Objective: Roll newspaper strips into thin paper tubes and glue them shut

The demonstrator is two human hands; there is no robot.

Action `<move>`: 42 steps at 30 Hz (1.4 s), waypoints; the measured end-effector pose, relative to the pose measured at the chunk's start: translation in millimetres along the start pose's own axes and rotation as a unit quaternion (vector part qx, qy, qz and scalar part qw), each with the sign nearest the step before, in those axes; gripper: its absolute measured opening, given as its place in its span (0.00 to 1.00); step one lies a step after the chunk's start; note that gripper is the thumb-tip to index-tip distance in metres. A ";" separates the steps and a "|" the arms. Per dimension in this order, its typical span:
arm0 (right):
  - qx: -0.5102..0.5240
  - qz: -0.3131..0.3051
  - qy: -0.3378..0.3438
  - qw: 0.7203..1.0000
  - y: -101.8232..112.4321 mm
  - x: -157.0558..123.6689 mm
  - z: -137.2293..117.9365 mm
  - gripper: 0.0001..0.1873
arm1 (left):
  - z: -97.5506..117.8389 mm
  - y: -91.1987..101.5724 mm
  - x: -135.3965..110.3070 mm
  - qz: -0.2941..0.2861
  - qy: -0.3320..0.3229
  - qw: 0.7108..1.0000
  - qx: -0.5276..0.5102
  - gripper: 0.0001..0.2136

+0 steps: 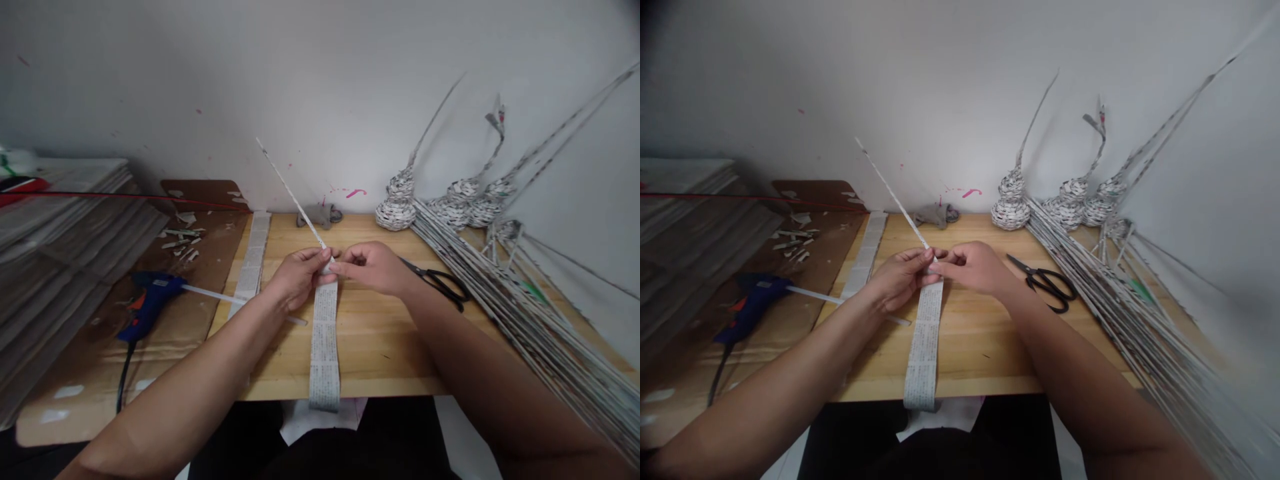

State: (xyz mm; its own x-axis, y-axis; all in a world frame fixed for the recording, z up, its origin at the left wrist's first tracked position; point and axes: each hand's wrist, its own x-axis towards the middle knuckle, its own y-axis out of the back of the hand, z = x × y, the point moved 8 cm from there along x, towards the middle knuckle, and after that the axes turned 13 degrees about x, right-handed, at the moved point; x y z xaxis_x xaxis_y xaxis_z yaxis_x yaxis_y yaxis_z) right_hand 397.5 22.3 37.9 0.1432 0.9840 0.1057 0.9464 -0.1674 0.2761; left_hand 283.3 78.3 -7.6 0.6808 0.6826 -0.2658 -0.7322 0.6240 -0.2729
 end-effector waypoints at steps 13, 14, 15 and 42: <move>0.237 -0.044 -0.040 0.970 3.4 4.9 5.9 0.18 | -19.4 -24.8 -12.2 -0.133 0.000 0.971 0.200 0.13; 0.243 -0.027 -0.042 0.969 5.2 5.4 6.2 0.17 | -19.4 -24.9 -12.4 -0.129 -0.002 0.971 0.203 0.13; 0.249 -0.008 -0.044 0.968 7.1 5.5 6.2 0.16 | -19.4 -24.9 -12.5 -0.125 -0.002 0.971 0.204 0.13; 0.052 0.165 0.092 0.981 16.0 -5.1 -19.6 0.20 | -8.7 -22.4 -14.0 -0.050 -0.038 0.979 0.195 0.09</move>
State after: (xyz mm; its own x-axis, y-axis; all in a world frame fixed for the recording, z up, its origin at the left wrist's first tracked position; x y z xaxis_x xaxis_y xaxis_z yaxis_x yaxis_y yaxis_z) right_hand 406.3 13.4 60.5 0.4013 0.8479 0.3464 0.8832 -0.4584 0.0991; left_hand 290.3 51.4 -5.9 0.7573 0.6272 -0.1820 -0.6237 0.7772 0.0833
